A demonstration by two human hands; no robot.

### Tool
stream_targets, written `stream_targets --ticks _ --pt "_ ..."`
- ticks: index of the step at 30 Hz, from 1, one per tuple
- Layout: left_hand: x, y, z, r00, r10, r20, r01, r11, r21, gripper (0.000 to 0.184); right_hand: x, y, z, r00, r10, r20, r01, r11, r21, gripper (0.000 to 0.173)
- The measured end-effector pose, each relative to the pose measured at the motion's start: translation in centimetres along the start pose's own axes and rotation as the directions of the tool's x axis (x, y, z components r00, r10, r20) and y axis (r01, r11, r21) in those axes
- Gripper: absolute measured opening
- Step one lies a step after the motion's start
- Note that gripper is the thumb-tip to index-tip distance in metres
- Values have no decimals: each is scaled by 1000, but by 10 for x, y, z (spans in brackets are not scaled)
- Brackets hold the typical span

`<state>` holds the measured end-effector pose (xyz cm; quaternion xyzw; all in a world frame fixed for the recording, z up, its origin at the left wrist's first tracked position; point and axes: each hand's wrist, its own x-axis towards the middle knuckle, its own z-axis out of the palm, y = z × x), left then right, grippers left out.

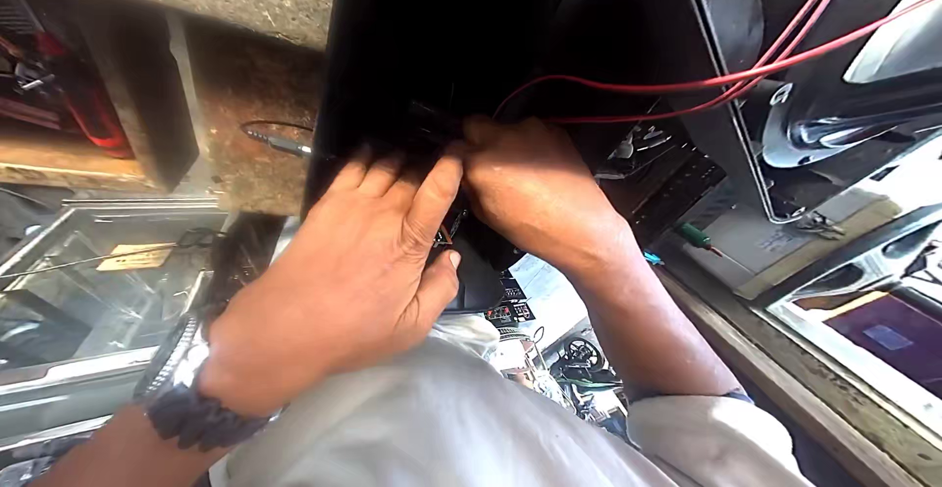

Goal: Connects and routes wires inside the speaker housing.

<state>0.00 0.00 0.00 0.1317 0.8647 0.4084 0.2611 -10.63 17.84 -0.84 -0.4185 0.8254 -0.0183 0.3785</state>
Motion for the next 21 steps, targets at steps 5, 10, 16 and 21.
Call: stream_targets --ticks 5,10,16,21 --pt "-12 2 5 999 -9 50 7 998 55 73 -3 2 3 997 26 77 -23 999 -36 15" --pt "-23 5 7 998 -23 57 17 995 95 79 -10 8 7 995 -20 100 21 1000 -14 14" --pt "-21 -8 3 991 67 118 -88 979 184 83 -15 13 1 998 -39 -46 48 978 203 17" --pt "-18 -13 7 990 118 81 -131 974 186 56 -7 9 -9 997 -62 -50 75 948 311 18"
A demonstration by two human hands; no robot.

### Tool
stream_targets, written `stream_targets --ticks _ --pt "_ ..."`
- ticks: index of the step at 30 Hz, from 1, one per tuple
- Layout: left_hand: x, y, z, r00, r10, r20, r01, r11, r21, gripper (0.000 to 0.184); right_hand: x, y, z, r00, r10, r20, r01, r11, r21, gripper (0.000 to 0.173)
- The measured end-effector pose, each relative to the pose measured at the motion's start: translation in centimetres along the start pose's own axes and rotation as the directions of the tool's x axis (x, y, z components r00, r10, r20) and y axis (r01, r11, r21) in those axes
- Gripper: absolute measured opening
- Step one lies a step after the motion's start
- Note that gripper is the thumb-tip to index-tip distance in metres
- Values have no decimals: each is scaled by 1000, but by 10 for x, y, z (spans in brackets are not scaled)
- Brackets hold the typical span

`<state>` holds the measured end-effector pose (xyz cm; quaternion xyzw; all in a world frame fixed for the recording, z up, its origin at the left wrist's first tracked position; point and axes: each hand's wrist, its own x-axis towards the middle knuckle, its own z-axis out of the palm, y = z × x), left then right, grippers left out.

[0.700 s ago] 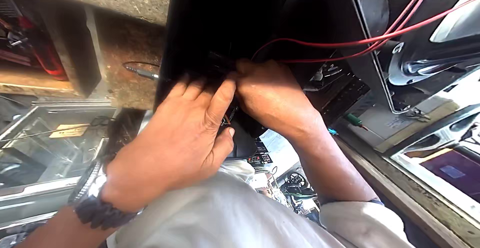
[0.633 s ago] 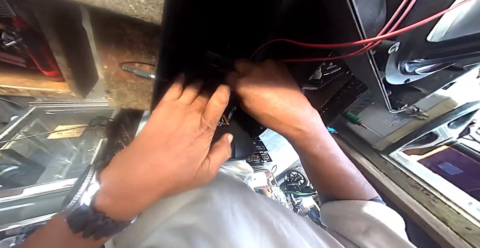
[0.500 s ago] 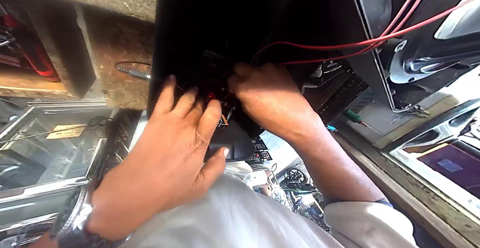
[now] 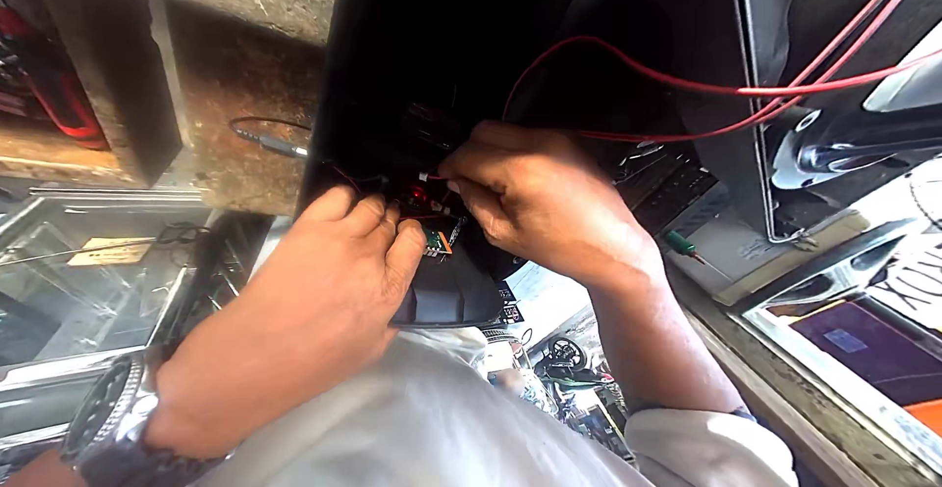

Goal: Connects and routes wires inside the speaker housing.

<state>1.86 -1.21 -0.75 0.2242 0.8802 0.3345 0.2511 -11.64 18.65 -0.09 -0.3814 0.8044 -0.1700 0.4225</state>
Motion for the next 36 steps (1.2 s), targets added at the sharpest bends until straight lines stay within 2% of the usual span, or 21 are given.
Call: stream_targets --ticks 3,6,13,18,21,27,31,34,36 --pt "-1 0 1 1000 3 -2 -3 1000 2 48 9 2 6 992 45 120 -27 988 -151 16" --pt "-2 0 2 1000 5 -15 -5 1000 -6 48 18 -2 16 987 110 115 -75 958 -277 12" --pt "-3 1 4 1000 -4 -28 3 1000 -28 45 28 -8 20 984 149 100 -110 940 -323 16" --pt "-3 0 4 1000 3 -25 -4 1000 -23 49 31 -12 16 974 157 163 -89 928 -362 16" --pt "-2 0 4 1000 2 -31 -2 1000 -23 49 33 -15 12 973 143 183 -70 931 -359 20" --pt "-2 0 4 999 4 -33 -4 1000 -30 48 33 -14 11 975 110 191 -33 930 -367 6" --pt "-2 -1 4 1000 6 -29 -6 1000 -30 48 33 -7 14 981 70 183 1 933 -360 8" --pt "-1 -1 3 1000 4 -19 -5 999 -37 49 31 0 11 980 11 200 45 961 -274 6" --pt "-1 -1 3 1000 5 -27 -6 999 -43 48 28 4 2 972 -21 235 60 985 -162 14"
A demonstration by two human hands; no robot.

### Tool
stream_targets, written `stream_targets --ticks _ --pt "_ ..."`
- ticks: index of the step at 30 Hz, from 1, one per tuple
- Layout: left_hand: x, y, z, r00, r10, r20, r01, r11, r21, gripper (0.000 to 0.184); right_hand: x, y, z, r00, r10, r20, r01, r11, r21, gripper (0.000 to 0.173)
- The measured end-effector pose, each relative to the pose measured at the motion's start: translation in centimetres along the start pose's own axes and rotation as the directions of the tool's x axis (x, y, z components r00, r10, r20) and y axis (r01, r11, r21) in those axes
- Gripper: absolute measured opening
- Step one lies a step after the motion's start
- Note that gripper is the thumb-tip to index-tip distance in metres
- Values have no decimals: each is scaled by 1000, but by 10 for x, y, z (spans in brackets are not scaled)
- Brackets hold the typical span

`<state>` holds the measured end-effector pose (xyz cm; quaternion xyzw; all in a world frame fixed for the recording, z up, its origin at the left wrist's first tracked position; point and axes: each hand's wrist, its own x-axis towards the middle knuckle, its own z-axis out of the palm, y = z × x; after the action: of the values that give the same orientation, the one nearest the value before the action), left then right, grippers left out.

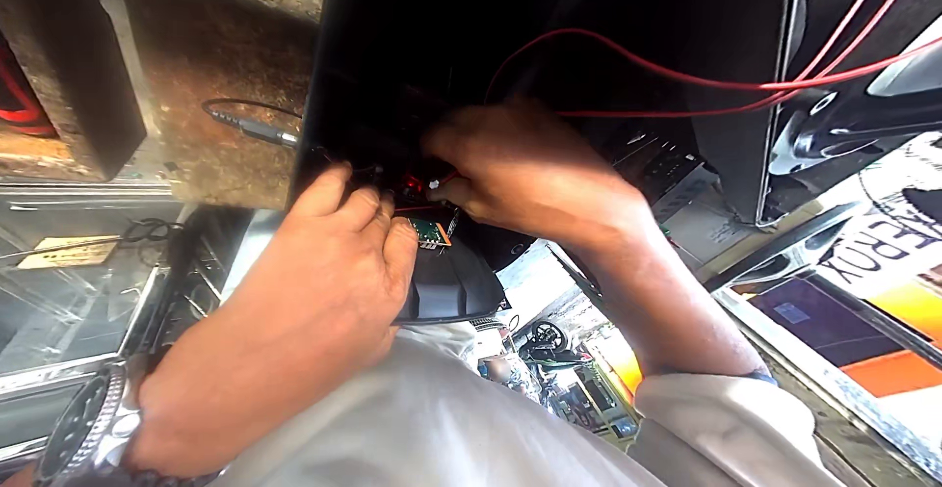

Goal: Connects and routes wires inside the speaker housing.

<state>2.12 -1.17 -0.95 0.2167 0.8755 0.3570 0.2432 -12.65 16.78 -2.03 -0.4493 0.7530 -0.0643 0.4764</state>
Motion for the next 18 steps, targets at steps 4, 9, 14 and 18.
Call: stream_targets --ticks 4,9,14,18 --pt "0 0 0 1000 2 -12 -3 1000 -11 44 -9 5 -17 994 -96 57 89 990 108 17" --pt "0 0 1 1000 1 -9 -1 1000 -8 47 -4 -4 -18 994 -72 80 77 995 -62 19" --pt "-1 0 2 1000 -4 -10 4 1000 -15 48 5 -10 -12 985 -157 69 165 978 -126 17" --pt "-1 0 3 1000 -3 -30 2 1000 -21 47 9 -11 -8 978 -202 50 206 971 -117 19"
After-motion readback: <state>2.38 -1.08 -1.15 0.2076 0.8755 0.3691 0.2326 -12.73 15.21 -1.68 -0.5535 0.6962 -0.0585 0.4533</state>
